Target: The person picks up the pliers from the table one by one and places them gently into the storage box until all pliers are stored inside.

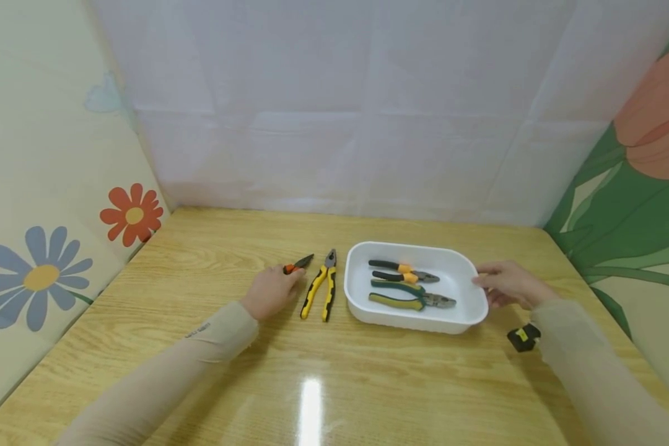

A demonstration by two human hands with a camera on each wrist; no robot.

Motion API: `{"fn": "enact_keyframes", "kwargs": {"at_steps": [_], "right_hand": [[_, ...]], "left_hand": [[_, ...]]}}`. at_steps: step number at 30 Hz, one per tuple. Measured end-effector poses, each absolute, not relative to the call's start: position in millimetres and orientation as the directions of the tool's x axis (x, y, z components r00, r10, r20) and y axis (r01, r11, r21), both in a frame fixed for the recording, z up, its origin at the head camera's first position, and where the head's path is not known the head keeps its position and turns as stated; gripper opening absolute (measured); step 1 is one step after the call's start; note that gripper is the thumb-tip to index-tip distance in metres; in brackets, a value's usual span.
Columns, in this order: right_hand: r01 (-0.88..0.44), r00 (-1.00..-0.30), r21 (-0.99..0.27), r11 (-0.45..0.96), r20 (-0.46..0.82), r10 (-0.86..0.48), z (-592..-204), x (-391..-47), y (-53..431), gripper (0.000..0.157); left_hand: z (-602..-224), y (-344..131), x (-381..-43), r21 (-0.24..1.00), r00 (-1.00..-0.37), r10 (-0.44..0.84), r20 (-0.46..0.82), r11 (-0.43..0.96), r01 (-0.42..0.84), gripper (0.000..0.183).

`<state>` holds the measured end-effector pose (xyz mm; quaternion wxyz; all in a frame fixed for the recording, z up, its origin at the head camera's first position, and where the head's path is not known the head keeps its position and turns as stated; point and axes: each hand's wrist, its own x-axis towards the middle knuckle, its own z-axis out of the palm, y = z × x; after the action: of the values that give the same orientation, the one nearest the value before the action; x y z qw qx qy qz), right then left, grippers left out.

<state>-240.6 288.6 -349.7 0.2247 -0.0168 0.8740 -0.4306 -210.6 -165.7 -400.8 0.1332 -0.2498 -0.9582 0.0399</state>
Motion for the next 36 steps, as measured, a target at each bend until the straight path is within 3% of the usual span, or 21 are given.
{"fn": "enact_keyframes", "kwargs": {"at_steps": [10, 22, 36], "right_hand": [[0.158, -0.899, -0.75, 0.643, -0.379, -0.221, -349.0, -240.3, 288.0, 0.056], [0.164, -0.895, -0.745, 0.647, -0.388, -0.22, -348.7, -241.4, 288.5, 0.058], [0.165, -0.895, -0.737, 0.655, -0.392, -0.215, -349.0, -241.6, 288.4, 0.058]], "left_hand": [[-396.9, -174.2, -206.4, -0.111, -0.84, 0.453, 0.3, 0.891, 0.441, 0.035], [-388.0, -182.5, -202.9, -0.181, -0.741, 0.535, 0.405, 0.842, 0.509, 0.033], [-373.9, -185.5, -201.2, -0.162, -0.724, 0.563, 0.398, 0.82, 0.549, 0.036]]}}
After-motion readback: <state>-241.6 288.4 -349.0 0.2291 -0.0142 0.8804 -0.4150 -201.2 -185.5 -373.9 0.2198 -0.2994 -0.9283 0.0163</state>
